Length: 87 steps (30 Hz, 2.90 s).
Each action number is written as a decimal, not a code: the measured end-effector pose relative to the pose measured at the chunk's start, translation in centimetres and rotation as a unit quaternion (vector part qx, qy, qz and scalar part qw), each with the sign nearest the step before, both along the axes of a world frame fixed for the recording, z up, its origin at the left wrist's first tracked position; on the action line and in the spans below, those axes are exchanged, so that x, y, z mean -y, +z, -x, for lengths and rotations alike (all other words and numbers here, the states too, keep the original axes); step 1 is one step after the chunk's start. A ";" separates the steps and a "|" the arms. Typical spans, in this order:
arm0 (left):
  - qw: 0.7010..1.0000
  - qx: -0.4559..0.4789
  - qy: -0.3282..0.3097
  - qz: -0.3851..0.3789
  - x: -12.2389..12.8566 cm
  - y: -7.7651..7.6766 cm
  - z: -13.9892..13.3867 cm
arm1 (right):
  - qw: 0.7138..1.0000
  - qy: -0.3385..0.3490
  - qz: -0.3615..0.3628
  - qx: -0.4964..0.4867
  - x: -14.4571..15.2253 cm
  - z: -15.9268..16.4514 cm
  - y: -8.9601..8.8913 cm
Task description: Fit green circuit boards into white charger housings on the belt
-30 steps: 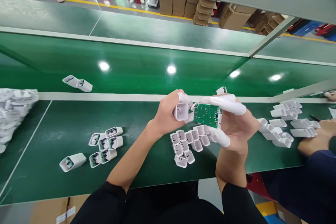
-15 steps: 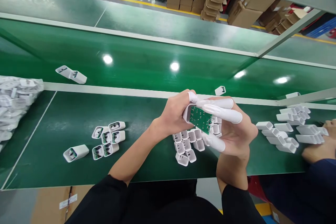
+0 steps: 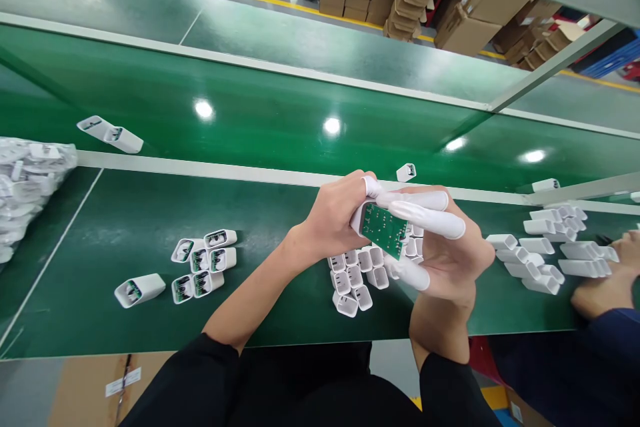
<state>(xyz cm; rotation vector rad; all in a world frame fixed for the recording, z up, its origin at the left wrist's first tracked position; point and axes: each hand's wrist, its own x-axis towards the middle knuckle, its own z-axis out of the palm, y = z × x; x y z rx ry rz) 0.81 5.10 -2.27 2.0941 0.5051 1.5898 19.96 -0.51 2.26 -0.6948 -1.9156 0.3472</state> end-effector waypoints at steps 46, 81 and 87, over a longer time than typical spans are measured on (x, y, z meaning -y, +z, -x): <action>0.930 0.058 -0.131 0.338 0.9 2.5 0.6 | 0.974 -0.129 -0.064 0.176 0.3 0.6 0.2; 0.987 0.055 0.025 0.147 2.2 2.4 -0.2 | 0.940 -0.225 -0.210 0.146 -0.8 1.5 -1.1; 0.985 0.044 0.046 0.161 2.4 2.4 -0.1 | 0.927 -0.258 -0.215 0.166 -0.6 1.6 -0.9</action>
